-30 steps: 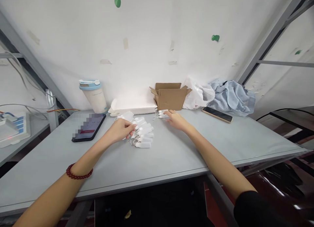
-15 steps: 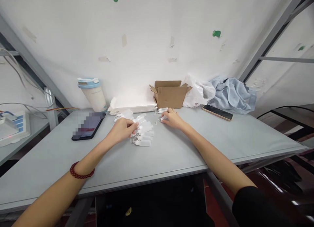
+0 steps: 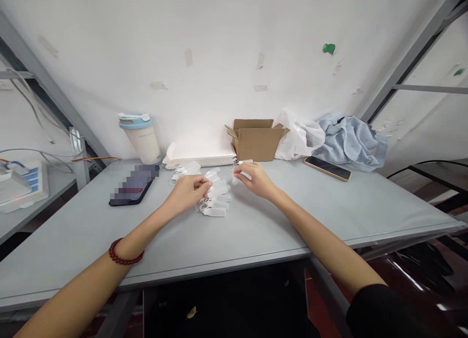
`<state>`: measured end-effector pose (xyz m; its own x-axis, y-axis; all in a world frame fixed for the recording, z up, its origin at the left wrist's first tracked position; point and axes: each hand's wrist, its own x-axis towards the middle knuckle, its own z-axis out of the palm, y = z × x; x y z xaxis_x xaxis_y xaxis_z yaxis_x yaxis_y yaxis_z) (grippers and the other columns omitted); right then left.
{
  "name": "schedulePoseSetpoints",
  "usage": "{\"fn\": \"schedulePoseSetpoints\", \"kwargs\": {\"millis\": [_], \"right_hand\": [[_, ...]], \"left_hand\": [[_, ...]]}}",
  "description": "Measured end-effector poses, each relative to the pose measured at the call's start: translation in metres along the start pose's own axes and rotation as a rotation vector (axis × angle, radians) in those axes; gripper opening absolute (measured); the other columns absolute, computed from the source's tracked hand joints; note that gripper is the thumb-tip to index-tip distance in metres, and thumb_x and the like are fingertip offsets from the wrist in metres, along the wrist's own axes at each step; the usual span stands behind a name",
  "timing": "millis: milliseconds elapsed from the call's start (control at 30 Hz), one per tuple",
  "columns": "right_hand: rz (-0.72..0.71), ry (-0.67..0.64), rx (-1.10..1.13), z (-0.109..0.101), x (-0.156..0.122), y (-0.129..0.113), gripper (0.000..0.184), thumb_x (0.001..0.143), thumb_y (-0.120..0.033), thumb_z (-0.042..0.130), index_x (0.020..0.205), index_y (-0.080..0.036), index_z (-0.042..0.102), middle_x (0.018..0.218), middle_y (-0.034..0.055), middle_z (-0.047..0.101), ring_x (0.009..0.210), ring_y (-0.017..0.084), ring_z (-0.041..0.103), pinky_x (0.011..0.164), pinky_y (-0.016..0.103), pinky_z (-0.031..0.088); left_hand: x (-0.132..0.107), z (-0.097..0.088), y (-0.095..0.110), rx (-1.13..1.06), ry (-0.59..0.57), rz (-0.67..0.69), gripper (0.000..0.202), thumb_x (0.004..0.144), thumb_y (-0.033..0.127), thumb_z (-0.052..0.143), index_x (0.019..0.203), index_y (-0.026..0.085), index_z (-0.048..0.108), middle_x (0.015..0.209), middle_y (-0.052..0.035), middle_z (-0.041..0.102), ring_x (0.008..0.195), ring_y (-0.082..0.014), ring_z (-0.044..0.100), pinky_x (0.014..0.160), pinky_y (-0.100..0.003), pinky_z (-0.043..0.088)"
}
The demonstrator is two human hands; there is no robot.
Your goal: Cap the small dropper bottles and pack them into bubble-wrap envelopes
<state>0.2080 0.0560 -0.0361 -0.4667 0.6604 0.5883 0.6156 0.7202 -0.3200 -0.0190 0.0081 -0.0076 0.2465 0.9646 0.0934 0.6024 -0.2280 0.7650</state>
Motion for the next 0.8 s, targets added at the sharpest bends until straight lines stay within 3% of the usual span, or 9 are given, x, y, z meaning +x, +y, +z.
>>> {"fn": "schedulePoseSetpoints", "kwargs": {"millis": [167,233,367,467,533,633,800], "right_hand": [[-0.004,-0.108,0.079,0.002,-0.001,-0.007,0.016,0.088,-0.023,0.047,0.082,-0.017,0.06,0.084,0.0063,0.067,0.077,0.016,0.058,0.074,0.028,0.038],[0.066,-0.152,0.161,0.005,-0.002,-0.007,0.014,0.087,-0.026,0.05,0.09,-0.017,0.059,0.088,0.0063,0.067,0.08,0.016,0.058,0.075,0.027,0.041],[0.22,-0.198,0.289,0.013,-0.003,-0.007,0.029,0.083,-0.032,0.057,0.108,-0.017,0.056,0.092,0.0044,0.068,0.085,0.015,0.06,0.08,0.028,0.042],[0.18,-0.248,0.276,0.017,-0.003,-0.008,0.018,0.085,-0.031,0.054,0.089,-0.016,0.062,0.089,0.0053,0.068,0.081,0.015,0.058,0.076,0.026,0.042],[0.159,-0.217,0.247,0.016,-0.002,-0.01,0.019,0.087,-0.027,0.049,0.079,-0.015,0.062,0.082,0.0047,0.066,0.075,0.013,0.055,0.073,0.025,0.041],[0.187,-0.176,0.241,0.012,-0.001,-0.012,0.021,0.087,-0.029,0.049,0.079,-0.015,0.061,0.08,0.0041,0.064,0.075,0.013,0.054,0.071,0.025,0.04],[0.266,-0.44,0.245,0.0,-0.002,-0.006,0.038,0.076,-0.046,0.063,0.096,-0.014,0.062,0.09,0.0069,0.064,0.079,0.016,0.056,0.07,0.026,0.042]], "left_hand": [[-0.001,0.001,0.001,-0.048,-0.039,0.019,0.031,0.078,0.045,0.05,0.081,0.016,0.062,0.06,-0.0004,0.06,0.05,-0.0133,0.053,0.049,-0.023,0.041],[-0.002,0.001,0.0,-0.052,-0.052,0.016,0.031,0.078,0.045,0.051,0.081,0.016,0.062,0.061,-0.0003,0.061,0.049,-0.013,0.052,0.049,-0.023,0.04],[-0.002,0.002,0.001,-0.057,-0.058,0.015,0.03,0.078,0.044,0.051,0.08,0.017,0.062,0.061,-0.0002,0.061,0.05,-0.0135,0.053,0.049,-0.024,0.041],[-0.003,0.002,0.001,-0.048,-0.066,0.019,0.029,0.079,0.043,0.051,0.078,0.016,0.062,0.061,0.0002,0.061,0.047,-0.0122,0.051,0.048,-0.023,0.041],[-0.004,0.003,0.001,-0.044,-0.075,0.025,0.028,0.079,0.043,0.051,0.078,0.016,0.061,0.062,0.0001,0.061,0.048,-0.0118,0.051,0.049,-0.023,0.04],[-0.004,0.004,0.002,-0.051,-0.094,0.029,0.028,0.079,0.042,0.051,0.078,0.016,0.061,0.062,-0.0004,0.061,0.05,-0.0122,0.052,0.05,-0.023,0.041],[-0.004,0.005,0.002,-0.054,-0.101,0.027,0.028,0.079,0.041,0.05,0.078,0.015,0.062,0.062,-0.0007,0.061,0.05,-0.0124,0.052,0.049,-0.023,0.041]]}}
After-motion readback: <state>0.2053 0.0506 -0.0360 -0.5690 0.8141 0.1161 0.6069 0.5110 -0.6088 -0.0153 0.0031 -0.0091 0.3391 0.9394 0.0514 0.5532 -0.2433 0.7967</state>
